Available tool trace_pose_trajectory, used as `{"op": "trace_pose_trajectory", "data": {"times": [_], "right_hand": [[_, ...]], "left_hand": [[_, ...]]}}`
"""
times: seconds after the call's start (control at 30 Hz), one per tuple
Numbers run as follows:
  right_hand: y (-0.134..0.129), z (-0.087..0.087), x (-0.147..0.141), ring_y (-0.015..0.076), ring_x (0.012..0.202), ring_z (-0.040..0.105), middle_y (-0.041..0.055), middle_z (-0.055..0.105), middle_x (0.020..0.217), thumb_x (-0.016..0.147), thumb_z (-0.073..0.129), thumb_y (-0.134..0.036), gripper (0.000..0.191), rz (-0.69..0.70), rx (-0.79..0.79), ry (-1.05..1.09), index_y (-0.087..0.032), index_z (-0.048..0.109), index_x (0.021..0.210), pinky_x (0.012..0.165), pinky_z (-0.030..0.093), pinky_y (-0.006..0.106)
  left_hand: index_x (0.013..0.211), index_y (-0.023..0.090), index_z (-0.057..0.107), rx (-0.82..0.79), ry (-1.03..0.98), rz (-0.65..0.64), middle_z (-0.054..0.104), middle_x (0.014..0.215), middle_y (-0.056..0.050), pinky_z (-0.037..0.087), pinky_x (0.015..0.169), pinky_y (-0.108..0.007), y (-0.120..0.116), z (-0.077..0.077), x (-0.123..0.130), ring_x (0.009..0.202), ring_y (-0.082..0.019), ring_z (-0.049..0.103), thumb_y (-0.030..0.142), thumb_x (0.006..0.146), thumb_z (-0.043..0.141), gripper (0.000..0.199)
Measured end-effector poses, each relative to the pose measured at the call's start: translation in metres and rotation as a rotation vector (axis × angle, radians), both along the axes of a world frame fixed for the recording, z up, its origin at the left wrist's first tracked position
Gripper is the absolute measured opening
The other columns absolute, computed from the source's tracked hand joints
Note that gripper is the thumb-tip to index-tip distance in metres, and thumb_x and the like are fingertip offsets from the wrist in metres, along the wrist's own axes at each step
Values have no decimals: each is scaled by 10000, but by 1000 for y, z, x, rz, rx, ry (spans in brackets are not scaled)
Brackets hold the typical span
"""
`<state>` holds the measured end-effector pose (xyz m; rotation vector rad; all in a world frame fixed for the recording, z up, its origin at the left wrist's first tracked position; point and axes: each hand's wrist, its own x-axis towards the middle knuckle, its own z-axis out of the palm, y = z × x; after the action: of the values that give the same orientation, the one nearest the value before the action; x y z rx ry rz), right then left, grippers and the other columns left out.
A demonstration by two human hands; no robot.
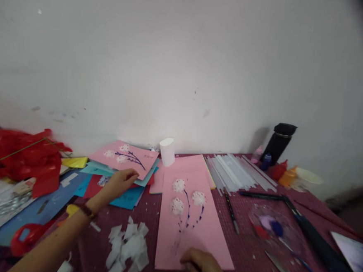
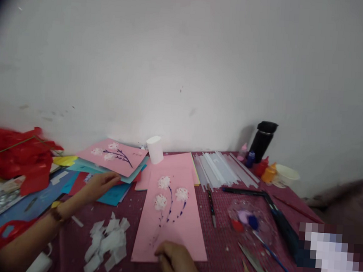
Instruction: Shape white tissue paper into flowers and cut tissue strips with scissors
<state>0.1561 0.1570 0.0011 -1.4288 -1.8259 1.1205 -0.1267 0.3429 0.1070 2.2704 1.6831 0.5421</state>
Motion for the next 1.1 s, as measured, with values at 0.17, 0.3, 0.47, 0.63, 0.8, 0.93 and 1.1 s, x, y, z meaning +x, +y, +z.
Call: {"op": "trace_pose_trajectory", "data": {"times": [0.17, 0.3, 0.47, 0.63, 0.8, 0.93, 1.1], "right_hand": [[-5, -14, -3, 181, 849, 648, 50, 710, 887, 798, 436, -91, 294, 12, 107, 38, -179, 681, 933, 783, 476, 270], [-2, -21, 0, 190, 874, 645, 48, 711, 914, 807, 436, -83, 291, 45, 126, 26, -183, 664, 958, 807, 474, 295], [0, -23, 1, 193, 867, 640, 51, 708, 913, 845, 441, -105, 256, 81, 148, -7, -179, 658, 957, 807, 480, 314], [-13, 2, -14, 189, 887, 628, 76, 687, 950, 861, 432, -92, 265, 112, 269, -112, -165, 659, 974, 810, 468, 314], [-25, 31, -51, 205, 915, 585, 77, 659, 946, 884, 499, -128, 186, 458, 463, -444, -175, 676, 921, 847, 415, 341], [-21, 26, -81, 232, 956, 554, 88, 650, 1030, 915, 496, -169, 172, 458, 510, -626, -172, 652, 986, 878, 378, 387], [-6, 12, -111, 252, 980, 524, 99, 629, 1114, 923, 480, -170, 242, 378, 562, -697, -172, 598, 1135, 898, 354, 424]], "left_hand": [[962, 275, 692, -35, 7, -73, 730, 1015, -77, 497, 907, -395, -96, -40, -17, 989, -288, 652, 369, 776, 568, 244], [1236, 333, 590, -85, 53, -77, 602, 1319, -86, 420, 1046, -446, -149, -81, -49, 1224, -320, 541, 257, 630, 671, 617], [1431, 274, 319, 8, 190, -54, 473, 1418, -116, 397, 1066, -408, -179, -107, -61, 1277, -274, 491, 234, 755, 557, 717], [1333, 196, 409, -22, 245, -66, 525, 1282, -133, 444, 986, -370, -177, -103, -43, 1165, -264, 556, 210, 785, 511, 557], [890, 200, 596, -91, 304, -126, 624, 966, -79, 455, 907, -343, -173, -112, -37, 949, -221, 610, 51, 786, 451, 232], [876, 154, 604, -111, 352, -110, 637, 908, -50, 471, 876, -384, -165, -114, -33, 876, -187, 608, 107, 889, 485, 128], [925, 139, 619, -127, 366, -45, 642, 900, -30, 518, 775, -372, -141, -93, -41, 811, -164, 620, 313, 914, 565, 183]]}}
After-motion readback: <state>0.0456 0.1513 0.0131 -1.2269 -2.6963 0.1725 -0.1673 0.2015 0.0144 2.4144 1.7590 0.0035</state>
